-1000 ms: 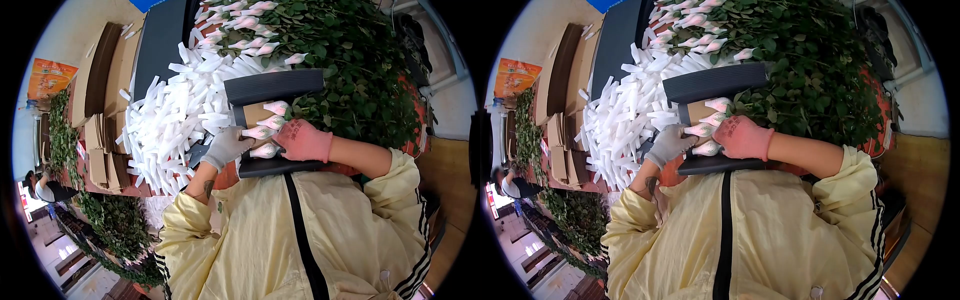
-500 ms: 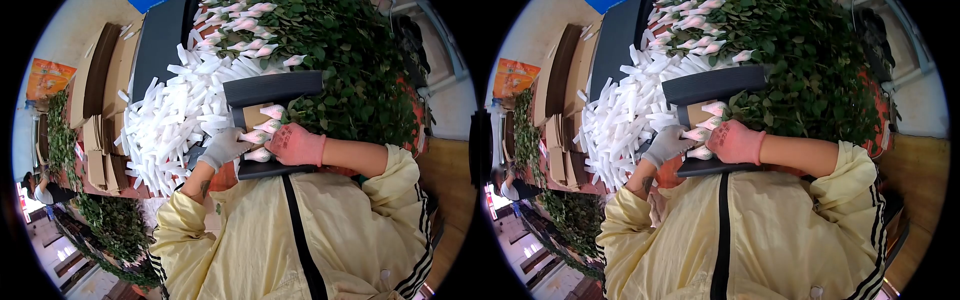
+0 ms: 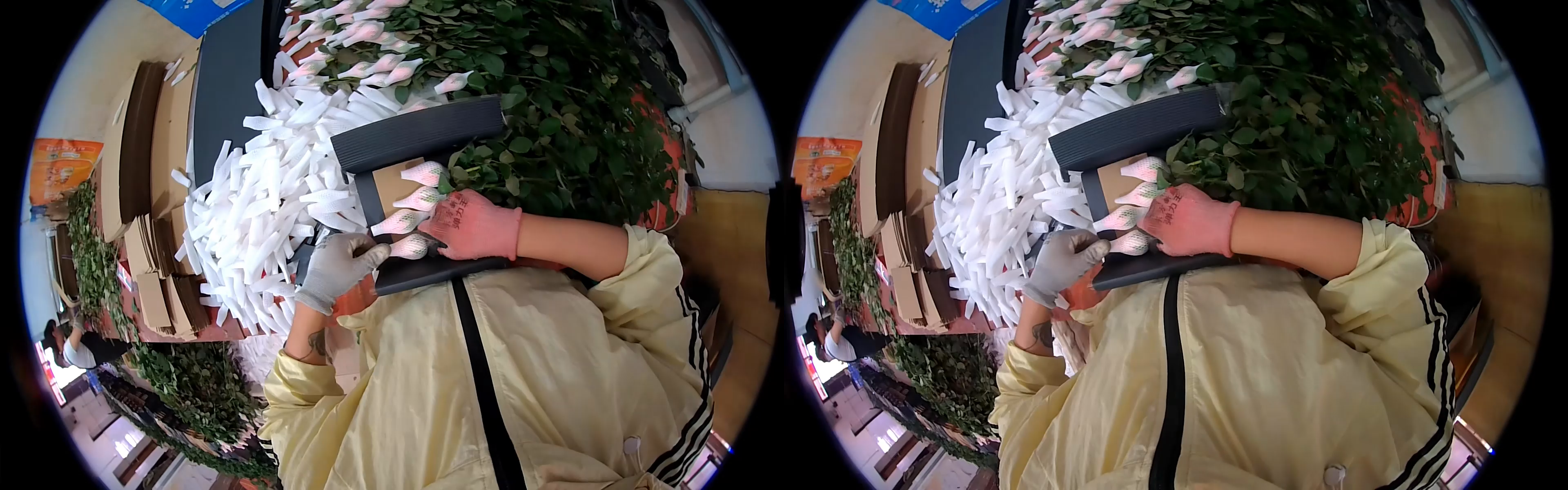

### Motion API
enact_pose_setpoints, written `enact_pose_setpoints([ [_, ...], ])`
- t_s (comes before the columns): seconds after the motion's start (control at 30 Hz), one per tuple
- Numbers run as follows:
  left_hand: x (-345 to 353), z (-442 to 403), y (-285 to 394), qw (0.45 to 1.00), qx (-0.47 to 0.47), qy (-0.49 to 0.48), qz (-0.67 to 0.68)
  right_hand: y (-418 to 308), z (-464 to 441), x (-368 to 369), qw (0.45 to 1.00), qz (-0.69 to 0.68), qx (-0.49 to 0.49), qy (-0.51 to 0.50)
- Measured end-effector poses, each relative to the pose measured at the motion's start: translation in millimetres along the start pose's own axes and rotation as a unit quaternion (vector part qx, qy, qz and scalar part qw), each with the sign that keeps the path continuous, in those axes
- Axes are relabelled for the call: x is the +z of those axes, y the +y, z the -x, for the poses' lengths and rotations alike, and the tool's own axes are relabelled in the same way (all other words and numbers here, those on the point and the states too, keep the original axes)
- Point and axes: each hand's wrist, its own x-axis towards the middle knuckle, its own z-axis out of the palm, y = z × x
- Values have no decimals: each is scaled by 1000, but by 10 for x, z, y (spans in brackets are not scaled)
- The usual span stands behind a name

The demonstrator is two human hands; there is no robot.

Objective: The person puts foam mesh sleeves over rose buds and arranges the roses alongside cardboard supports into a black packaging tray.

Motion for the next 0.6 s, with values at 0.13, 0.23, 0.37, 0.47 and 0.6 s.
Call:
enact_pose_setpoints([
  [0.13, 164, -97, 42, 997, 20, -24, 67, 19, -44, 12, 1000, -6, -8, -23],
  [0.23, 190, -159, -109, 990, 72, -43, 117, 44, 14, 100, 998, 18, -30, 56],
  [0.37, 166, -150, -221, 979, 104, -54, 169, 50, 9, 68, 1000, -6, -1, 1],
  [0.47, 49, -69, -260, 984, 94, -41, 148, 70, 0, 129, 999, 8, -7, 41],
  [0.6, -359, 260, -543, 992, -73, 31, 100, 58, -5, 34, 999, -44, 16, -15],
])
